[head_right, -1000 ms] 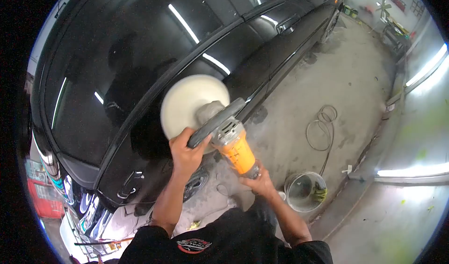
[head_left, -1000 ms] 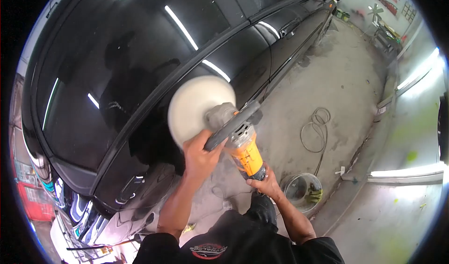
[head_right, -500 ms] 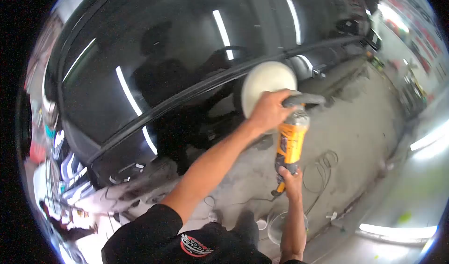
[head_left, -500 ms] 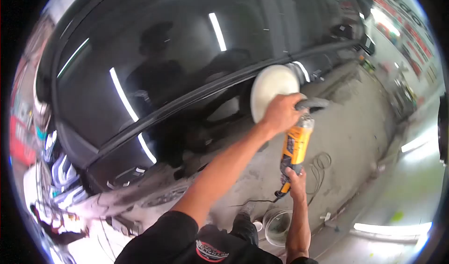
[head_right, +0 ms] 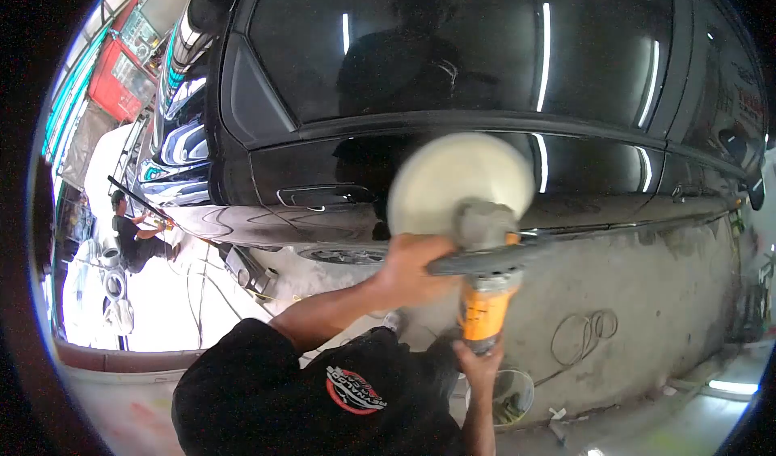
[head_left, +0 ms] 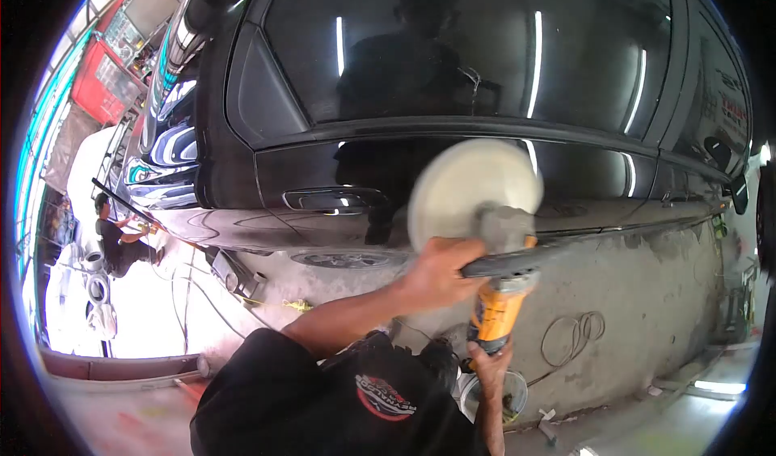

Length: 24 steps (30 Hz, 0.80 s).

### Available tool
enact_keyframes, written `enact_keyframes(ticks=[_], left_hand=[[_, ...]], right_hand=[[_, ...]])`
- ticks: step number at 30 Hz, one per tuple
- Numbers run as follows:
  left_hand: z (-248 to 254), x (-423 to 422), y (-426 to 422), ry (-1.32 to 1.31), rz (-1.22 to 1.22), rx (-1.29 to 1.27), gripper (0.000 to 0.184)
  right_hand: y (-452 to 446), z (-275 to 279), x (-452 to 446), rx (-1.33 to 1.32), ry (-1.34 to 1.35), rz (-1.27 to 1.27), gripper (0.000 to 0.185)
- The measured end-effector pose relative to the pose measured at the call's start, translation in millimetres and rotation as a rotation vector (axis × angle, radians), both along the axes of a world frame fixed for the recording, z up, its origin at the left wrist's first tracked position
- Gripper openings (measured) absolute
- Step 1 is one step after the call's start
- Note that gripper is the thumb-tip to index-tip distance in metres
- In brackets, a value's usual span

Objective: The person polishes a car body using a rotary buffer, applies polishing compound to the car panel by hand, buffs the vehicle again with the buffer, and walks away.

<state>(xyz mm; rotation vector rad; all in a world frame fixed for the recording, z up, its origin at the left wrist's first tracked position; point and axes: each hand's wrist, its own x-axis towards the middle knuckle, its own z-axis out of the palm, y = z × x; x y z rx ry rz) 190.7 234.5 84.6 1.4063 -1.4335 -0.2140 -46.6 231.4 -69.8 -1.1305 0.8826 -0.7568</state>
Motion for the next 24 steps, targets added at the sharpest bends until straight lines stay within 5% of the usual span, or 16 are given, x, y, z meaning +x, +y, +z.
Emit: enact_keyframes(ticks=[6, 13, 17, 24], left_hand=[[8.0, 64.1, 131.7, -0.319, 0.400, 0.046, 0.027], [-19.4, 100.5, 214.2, -0.184, 0.728, -0.018, 0.034], [-6.5, 86.1, 191.8, -0.265, 0.721, 0.006, 0.029], [8.2, 48.3, 91.6, -0.076, 0.282, 0.079, 0.023]], right_hand=[[52.5, 3.5, 55.8, -0.079, 0.186, 0.247, 0.091], [57.1, 53.1, 102.2, -0.290, 0.410, 0.477, 0.103], [56.1, 44.0, 92.1, -0.310, 0.389, 0.429, 0.102], [40.5, 8.4, 38.2, -0.149, 0.213, 0.123, 0.088]])
